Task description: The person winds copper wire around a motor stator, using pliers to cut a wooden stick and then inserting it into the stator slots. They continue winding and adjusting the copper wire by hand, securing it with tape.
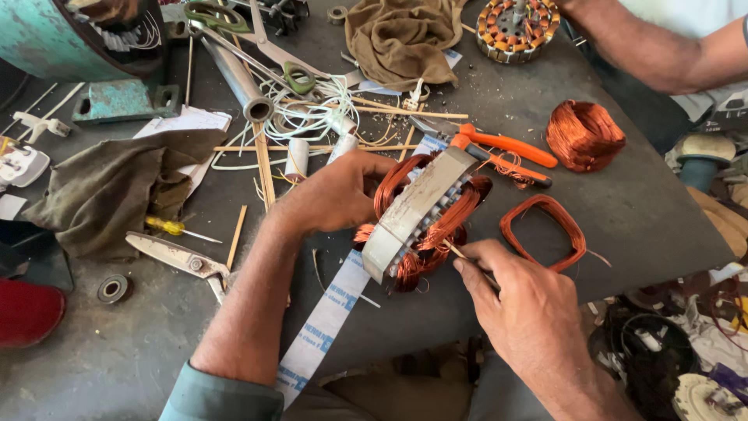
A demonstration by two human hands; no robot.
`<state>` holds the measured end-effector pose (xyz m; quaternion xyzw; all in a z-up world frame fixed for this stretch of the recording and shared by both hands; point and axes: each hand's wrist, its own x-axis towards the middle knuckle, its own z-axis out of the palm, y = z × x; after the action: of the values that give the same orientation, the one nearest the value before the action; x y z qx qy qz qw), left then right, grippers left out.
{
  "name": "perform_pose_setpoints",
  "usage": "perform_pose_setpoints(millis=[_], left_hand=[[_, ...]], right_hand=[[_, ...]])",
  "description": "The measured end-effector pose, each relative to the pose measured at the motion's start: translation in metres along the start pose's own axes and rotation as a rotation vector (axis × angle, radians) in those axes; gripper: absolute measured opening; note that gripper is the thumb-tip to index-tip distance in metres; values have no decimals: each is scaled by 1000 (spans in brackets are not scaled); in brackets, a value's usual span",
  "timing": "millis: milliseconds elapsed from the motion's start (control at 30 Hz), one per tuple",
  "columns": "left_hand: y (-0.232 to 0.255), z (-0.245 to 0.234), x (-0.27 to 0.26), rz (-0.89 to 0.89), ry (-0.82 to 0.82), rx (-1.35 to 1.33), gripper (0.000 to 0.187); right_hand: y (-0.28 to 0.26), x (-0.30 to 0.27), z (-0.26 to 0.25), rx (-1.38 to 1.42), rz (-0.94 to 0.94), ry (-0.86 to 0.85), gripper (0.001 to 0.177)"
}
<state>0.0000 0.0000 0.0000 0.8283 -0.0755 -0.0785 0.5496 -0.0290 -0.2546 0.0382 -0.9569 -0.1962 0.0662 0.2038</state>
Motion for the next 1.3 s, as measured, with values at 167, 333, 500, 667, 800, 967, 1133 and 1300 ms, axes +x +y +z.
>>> perform_pose_setpoints(millis=[167,333,500,667,800,967,1133,1300], left_hand=[[-4,0,0,81,-16,-46,38],[-7,1,1,107,11,-50,37],[-5,1,1,-4,14,18,28],[-1,-2,-3,119,-17,-58,36],[-3,-2,-1,137,-37,-63,33],[-2,1,2,76,24,97,20],[-2,0,3,54,15,112,17],[-1,0,3,80,18,134,15]], right_hand=[[4,2,7,88,-97,109,20],[9,9,10,141,-88,81,20],[10,18,10,174,-136,74,24],[10,7,-5,125,-17,18,30],[13,-1,-4,220,109,27,26],[20,-1,5,261,11,105,23],[26,3,7,283,16,70,24],[27,3,7,292,15,71,23]])
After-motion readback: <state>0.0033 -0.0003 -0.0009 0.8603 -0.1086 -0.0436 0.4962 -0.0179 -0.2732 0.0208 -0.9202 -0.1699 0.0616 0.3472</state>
